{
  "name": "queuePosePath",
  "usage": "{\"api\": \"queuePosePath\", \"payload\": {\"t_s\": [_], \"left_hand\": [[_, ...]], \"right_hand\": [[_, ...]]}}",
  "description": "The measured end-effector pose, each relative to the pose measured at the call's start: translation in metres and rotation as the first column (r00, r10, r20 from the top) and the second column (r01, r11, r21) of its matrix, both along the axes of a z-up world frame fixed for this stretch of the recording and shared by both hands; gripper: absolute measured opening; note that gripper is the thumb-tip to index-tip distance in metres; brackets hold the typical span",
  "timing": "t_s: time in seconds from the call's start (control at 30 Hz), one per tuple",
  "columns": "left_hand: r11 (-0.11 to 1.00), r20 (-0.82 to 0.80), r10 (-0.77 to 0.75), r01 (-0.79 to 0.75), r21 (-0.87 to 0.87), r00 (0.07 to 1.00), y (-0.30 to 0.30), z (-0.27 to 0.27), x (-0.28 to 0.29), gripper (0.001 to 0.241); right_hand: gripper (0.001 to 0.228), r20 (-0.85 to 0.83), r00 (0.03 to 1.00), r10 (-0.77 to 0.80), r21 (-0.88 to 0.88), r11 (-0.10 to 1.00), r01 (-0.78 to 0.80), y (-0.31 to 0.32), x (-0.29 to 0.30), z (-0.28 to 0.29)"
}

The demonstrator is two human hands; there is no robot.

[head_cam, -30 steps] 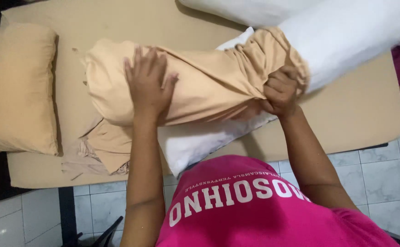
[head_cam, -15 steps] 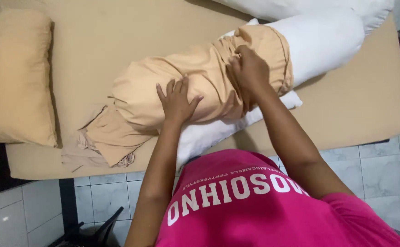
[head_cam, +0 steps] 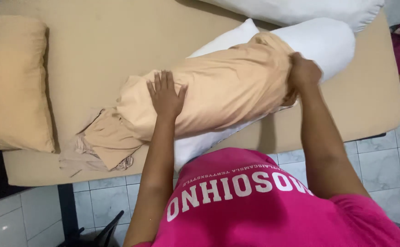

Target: The person inserts a white pillow into a beige pillowcase on a bed. They align the corners, push the pillow inside, and smooth the fabric to fit the case properly.

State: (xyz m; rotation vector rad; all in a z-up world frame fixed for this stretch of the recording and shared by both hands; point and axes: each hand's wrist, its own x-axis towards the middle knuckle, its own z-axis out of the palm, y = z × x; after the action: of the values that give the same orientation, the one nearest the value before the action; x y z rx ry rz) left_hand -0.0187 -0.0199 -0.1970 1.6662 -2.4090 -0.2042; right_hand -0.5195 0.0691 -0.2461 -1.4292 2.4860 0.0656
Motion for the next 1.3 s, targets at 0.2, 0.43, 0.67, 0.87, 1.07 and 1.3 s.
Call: {"api": "queuePosePath", "payload": {"t_s": [0.2,0.43,0.67,0.87,1.07,1.3], "left_hand": [[0.998,0.099,0.036,-0.041,0.051,0.994,0.017,0.019,-0.005,0.086],[0.992,0.079,0.128,-0.128,-0.003,0.989,0.01,0.067,0.003,0.054],[0.997,-0.076,-0.037,0.032,-0.069,0.996,0.027,0.035,0.025,0.067],[0.978,-0.155,-0.082,0.05,-0.204,0.984,0.037,0.007,0.039,0.07],[0.999,-0.062,0.044,-0.045,-0.019,0.997,0.022,0.05,0.012,0.049],[0.996,0.125,-0.066,0.057,0.071,0.99,-0.028,0.032,-0.021,0.072]], "right_hand": [[0.029,-0.119,0.991,0.06,-0.291,0.952,-0.093,-0.016,0.085,0.092],[0.042,-0.12,0.943,0.31,-0.53,0.784,-0.324,-0.055,0.184,0.091],[0.029,-0.096,0.923,0.374,-0.087,0.92,-0.382,-0.056,0.171,0.093],[0.034,-0.2,0.974,-0.102,-0.103,0.991,0.083,-0.003,-0.036,-0.021],[0.054,-0.078,0.988,-0.136,-0.274,0.955,0.11,-0.007,0.014,0.015],[0.027,-0.029,0.976,0.217,-0.233,0.948,-0.218,-0.042,0.14,0.018]]}}
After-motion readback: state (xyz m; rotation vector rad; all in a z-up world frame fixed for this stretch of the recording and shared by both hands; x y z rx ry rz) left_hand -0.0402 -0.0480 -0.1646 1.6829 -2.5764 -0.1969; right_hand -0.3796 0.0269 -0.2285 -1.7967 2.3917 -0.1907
